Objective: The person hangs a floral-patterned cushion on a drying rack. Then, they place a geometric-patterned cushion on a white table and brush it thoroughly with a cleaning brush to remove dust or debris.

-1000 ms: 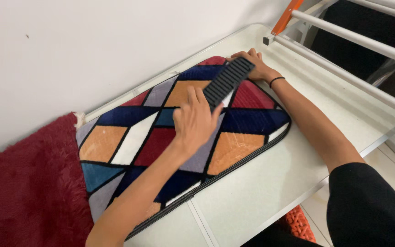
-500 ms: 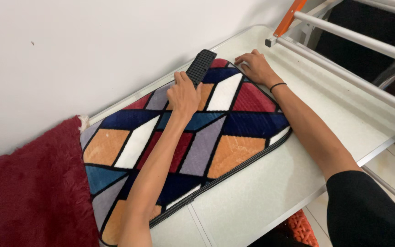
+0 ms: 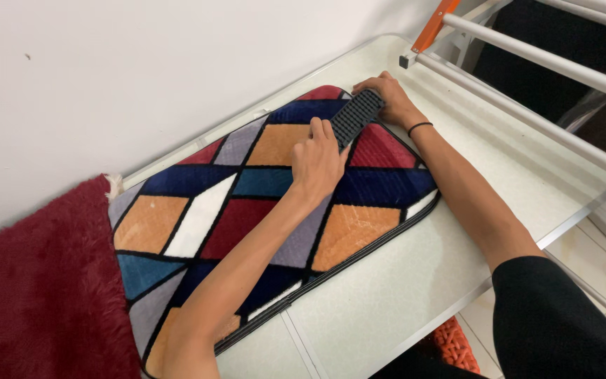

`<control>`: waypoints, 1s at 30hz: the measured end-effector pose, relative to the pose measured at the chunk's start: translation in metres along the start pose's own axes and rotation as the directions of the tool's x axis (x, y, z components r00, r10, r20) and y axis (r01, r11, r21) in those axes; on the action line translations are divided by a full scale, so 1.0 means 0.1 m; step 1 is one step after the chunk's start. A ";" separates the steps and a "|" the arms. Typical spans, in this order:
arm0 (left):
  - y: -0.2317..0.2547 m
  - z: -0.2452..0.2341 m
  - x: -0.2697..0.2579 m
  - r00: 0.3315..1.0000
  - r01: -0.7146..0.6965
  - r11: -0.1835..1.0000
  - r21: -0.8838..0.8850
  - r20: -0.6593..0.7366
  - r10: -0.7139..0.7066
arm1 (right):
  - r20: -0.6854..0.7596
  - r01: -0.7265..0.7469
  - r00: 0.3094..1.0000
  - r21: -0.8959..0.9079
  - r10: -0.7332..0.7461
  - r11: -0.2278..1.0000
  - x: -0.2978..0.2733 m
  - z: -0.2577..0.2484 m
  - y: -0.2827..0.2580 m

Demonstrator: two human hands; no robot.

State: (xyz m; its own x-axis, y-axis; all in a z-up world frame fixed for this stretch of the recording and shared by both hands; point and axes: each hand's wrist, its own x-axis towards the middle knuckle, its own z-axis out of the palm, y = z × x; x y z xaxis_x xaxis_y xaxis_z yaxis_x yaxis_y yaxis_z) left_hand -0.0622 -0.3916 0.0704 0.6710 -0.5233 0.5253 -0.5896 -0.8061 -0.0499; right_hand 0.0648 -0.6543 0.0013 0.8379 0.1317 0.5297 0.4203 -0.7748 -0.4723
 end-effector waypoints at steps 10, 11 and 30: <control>0.53 -0.70 -0.74 0.980 -0.163 0.969 -0.188 0.078 0.180 | 0.058 -0.166 0.985 0.098 0.161 0.981 -0.02 -0.15 -0.22; 0.55 -0.75 -0.77 0.972 -0.163 0.962 -0.220 0.130 0.194 | 0.048 -0.144 0.989 0.106 0.140 0.984 -0.02 -0.15 -0.20; 0.41 -1.24 -1.03 0.984 -0.149 0.954 -0.261 0.055 0.169 | 0.147 0.051 0.989 -0.150 -0.028 0.987 -0.03 -0.02 -0.22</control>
State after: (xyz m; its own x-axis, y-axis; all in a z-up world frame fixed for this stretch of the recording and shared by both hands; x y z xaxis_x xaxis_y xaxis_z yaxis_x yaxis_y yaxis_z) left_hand -0.2115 -0.3361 0.1196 0.5855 -0.6660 0.4623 -0.7797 -0.6188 0.0960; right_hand 0.0523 -0.6383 0.0113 0.8678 0.2430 0.4335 0.4050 -0.8513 -0.3336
